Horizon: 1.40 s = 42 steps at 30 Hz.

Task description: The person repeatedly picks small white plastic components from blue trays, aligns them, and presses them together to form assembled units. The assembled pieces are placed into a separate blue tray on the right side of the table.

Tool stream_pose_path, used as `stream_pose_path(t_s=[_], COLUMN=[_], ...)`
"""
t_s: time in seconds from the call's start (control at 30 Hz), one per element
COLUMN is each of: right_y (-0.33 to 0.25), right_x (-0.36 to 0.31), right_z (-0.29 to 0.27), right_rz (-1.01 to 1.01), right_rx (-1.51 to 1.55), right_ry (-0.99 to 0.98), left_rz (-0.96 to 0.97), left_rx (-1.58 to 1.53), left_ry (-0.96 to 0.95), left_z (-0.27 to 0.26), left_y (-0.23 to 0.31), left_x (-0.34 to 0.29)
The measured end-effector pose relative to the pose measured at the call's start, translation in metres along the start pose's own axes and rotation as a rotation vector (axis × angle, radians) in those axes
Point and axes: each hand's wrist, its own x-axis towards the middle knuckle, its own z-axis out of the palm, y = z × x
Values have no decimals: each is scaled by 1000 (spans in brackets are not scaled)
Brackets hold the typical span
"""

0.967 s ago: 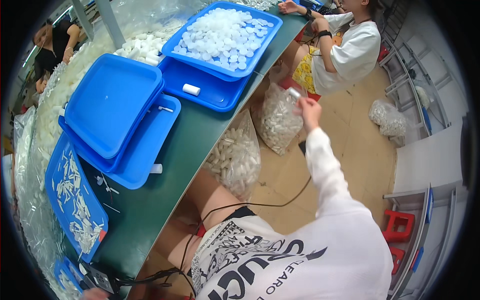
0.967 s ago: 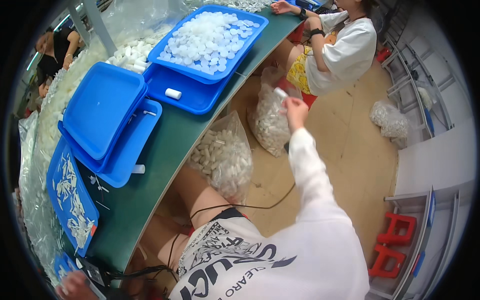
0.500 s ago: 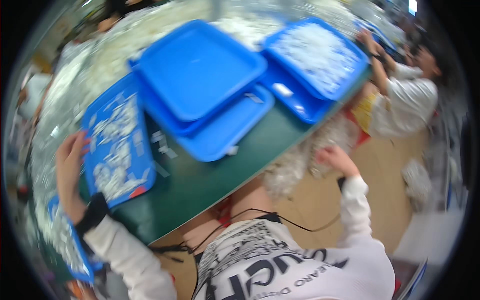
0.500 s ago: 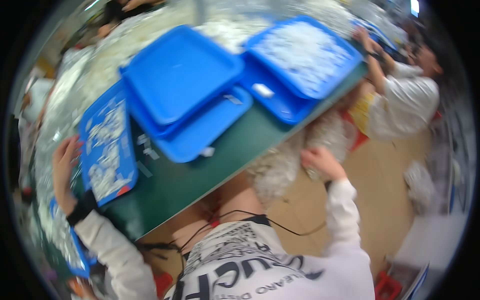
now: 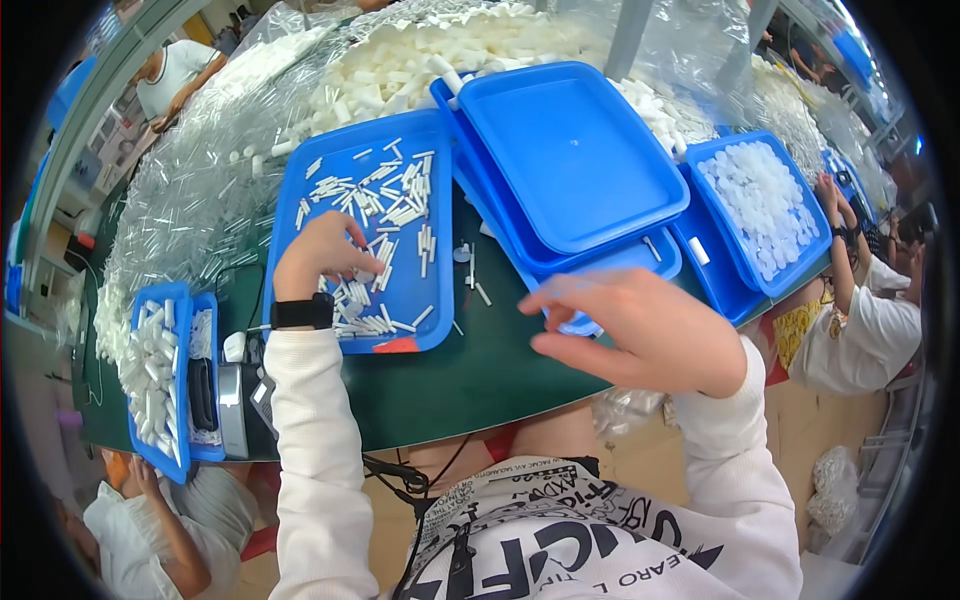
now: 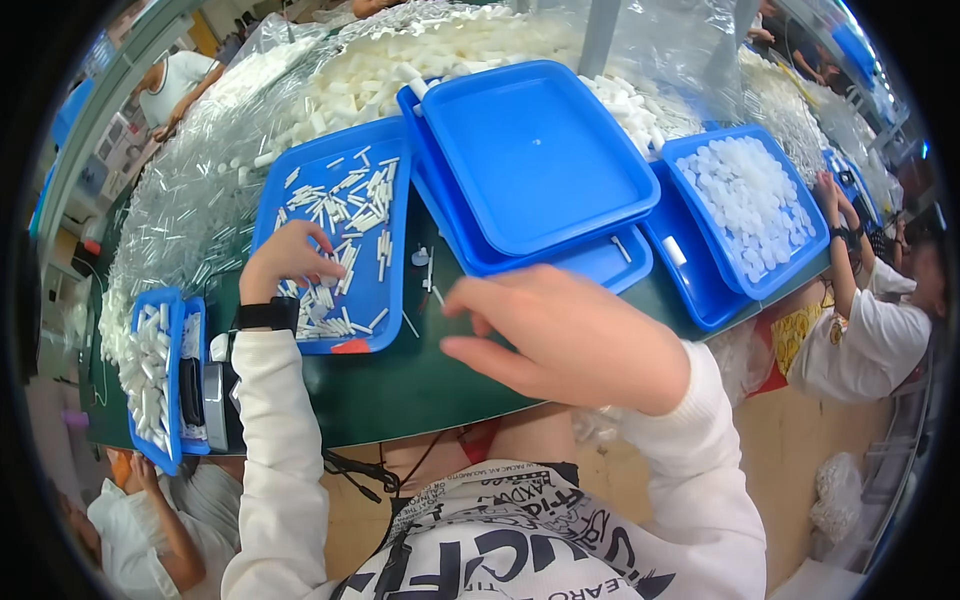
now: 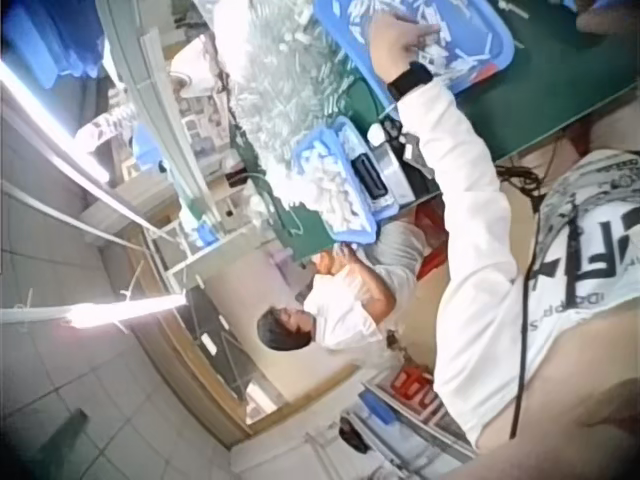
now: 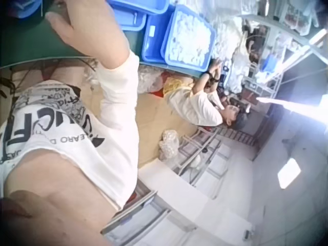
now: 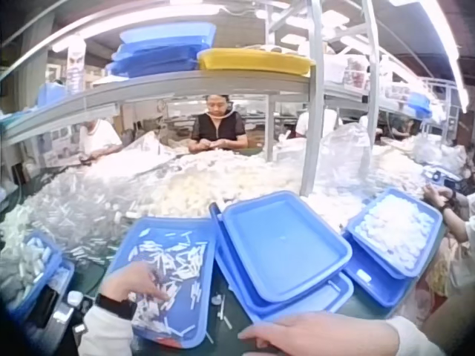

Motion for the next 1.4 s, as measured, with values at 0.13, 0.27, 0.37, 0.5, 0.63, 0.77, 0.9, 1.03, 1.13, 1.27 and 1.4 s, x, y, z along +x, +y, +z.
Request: stream_pose_path(t_s=[0.13, 0.27, 0.37, 0.5, 0.63, 0.77, 0.9, 1.03, 1.13, 1.27, 1.4], right_y=[-8, 0, -5, -8, 2, -3, -5, 10, 14, 22, 32], right_x=[51, 89, 107, 111, 110, 91, 77, 69, 65, 61, 55], right_z=[7, 23, 31, 23, 9, -16, -29, -35, -45, -53, -60], right_rz=[-137, -185, -261, -232, -231, -129, -101, -45, -32, -33, -37], right_rx=[-176, -139, 68, 146, 16, -37, -42, 20, 82, 103, 140], right_ry=[27, 149, 321, 385, 398, 420, 488, 497, 535, 524, 572], left_rz=[71, 364, 695, 768, 658, 260, -78, -183, -190, -142, -116], left_rx=[-144, -517, -956, -1025, -990, -257, 126, 74, 46, 108, 141], left_ry=[-60, 91, 299, 319, 218, 809, 778, 676, 691, 793, 933], left_z=[-13, -43, -38, -20, -24, -46, -44, -40, -40, -46, -60], left_y=[-12, 5, 47, 64, 55, -15, -111, -116, -107, -130, -113], left_x=[-17, -63, -95, -98, -76, -8, 39, 59, 69, 70, 45])
